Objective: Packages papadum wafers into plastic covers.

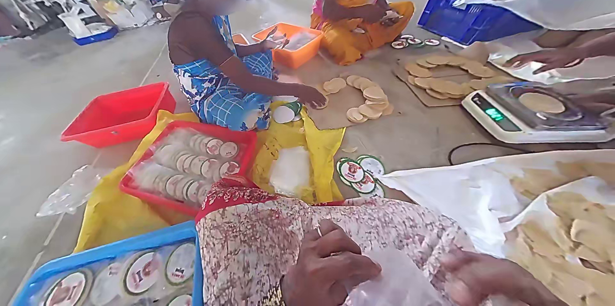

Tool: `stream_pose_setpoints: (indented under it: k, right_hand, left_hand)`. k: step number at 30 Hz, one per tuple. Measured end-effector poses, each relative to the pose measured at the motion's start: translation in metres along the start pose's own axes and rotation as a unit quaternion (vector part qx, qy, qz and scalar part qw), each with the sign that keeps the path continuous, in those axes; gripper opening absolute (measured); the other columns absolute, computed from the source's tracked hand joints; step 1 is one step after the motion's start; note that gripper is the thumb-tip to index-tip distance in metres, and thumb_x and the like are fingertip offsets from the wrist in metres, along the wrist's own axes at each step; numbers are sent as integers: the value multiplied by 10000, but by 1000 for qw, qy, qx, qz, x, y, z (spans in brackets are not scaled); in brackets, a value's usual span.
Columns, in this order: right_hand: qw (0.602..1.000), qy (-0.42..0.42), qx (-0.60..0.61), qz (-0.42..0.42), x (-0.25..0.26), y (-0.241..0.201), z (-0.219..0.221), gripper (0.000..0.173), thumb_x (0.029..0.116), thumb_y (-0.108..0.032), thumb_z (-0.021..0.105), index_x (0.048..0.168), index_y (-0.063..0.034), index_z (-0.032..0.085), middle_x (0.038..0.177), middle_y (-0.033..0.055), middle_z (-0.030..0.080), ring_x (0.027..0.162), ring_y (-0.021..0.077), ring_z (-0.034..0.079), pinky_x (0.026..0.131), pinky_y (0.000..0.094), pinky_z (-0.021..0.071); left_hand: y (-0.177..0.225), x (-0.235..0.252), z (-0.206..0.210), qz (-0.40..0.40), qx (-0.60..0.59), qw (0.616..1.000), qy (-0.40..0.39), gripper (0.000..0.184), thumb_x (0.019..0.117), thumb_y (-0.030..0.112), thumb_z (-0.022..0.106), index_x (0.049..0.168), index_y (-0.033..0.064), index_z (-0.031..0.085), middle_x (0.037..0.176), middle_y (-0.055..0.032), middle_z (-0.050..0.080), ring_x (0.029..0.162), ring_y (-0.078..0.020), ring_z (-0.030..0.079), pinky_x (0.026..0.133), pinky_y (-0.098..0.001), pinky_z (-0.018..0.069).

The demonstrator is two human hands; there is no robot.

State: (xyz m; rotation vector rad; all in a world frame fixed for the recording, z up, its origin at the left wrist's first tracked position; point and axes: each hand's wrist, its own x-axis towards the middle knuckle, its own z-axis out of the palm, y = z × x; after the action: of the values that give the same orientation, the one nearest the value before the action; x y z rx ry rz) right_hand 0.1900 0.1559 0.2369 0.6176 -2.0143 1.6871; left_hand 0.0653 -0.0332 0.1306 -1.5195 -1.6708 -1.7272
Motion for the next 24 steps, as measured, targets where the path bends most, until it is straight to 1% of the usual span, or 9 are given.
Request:
stream_pose_setpoints:
  k: [4, 6, 10, 13, 15, 17, 20, 22, 24]
  right_hand:
    - [999, 21, -11, 47, 2, 17, 14, 138, 1008, -203, 652, 1059, -108, 737, 1037, -1, 770, 1195, 146, 659, 1146, 374, 446]
    - [998, 25, 2, 65, 0, 25, 12, 116, 961, -142, 714, 1071, -115, 738, 1044, -7, 772, 1179, 149, 676, 1089, 349, 514]
    - [994, 36, -5, 108, -3, 33, 10, 183, 906, -121, 776, 1082, -159, 743, 1071, -38, 763, 1146, 120, 686, 1040, 330, 553]
    - [988, 53, -8, 144, -5, 39, 12, 233, 898, -112, 779, 1112, -190, 729, 1110, -80, 759, 1048, 55, 714, 924, 260, 606]
    - [982, 76, -7, 171, -8, 43, 16, 288, 878, -101, 780, 1125, -238, 720, 1073, -138, 759, 970, 2, 715, 861, 213, 611]
    - [975, 98, 4, 199, -12, 50, 18, 326, 853, -96, 792, 1127, -254, 716, 1050, -143, 765, 946, 4, 721, 841, 219, 617]
    - [963, 116, 51, 238, -18, 62, 23, 426, 834, -61, 789, 1221, -203, 677, 1108, -97, 759, 991, 56, 727, 874, 262, 624]
    - [967, 95, 51, 232, -23, 72, 23, 475, 893, -140, 763, 1335, -162, 592, 1230, -57, 706, 1089, 88, 694, 936, 276, 604]
    - [975, 80, 18, 207, -29, 83, 20, 475, 949, -232, 723, 1390, -148, 570, 1295, -26, 681, 1145, 103, 674, 976, 284, 587]
  left_hand:
    - [1, -4, 2, -19, -9, 1000, -7, 165, 1015, 177, 618, 921, 66, 696, 859, -38, 630, 890, -109, 605, 859, -201, 494]
    - [0, -8, 3, -29, -9, 999, -17, 162, 1019, 163, 598, 953, 55, 698, 870, -50, 637, 887, -117, 603, 844, -198, 490]
    - [-1, -17, 6, -71, -32, 997, -25, 143, 991, 130, 599, 991, 28, 699, 878, -77, 635, 875, -119, 591, 823, -186, 477]
    - [2, -23, 11, -123, -96, 987, -26, 157, 937, 135, 694, 946, -20, 673, 963, -107, 660, 974, -102, 615, 882, -190, 499]
    - [11, -24, 12, -182, -171, 967, -44, 253, 914, 159, 748, 1008, -66, 680, 1088, -131, 680, 1090, -70, 621, 956, -207, 507]
    - [20, -25, 11, -242, -245, 937, -58, 327, 938, 181, 721, 1122, -86, 679, 1189, -132, 683, 1152, -49, 615, 1013, -244, 503]
    - [25, -29, 12, -322, -304, 896, -38, 274, 1027, 197, 596, 1084, -57, 682, 1052, -38, 731, 1024, -2, 655, 948, -258, 537]
    - [27, -28, 9, -382, -326, 864, -34, 226, 1034, 116, 553, 1085, -70, 671, 988, -14, 734, 949, -10, 675, 900, -262, 558]
    - [27, -27, 8, -421, -347, 838, -33, 223, 1044, 102, 527, 1129, -62, 653, 1004, -18, 732, 938, -63, 702, 883, -309, 590]
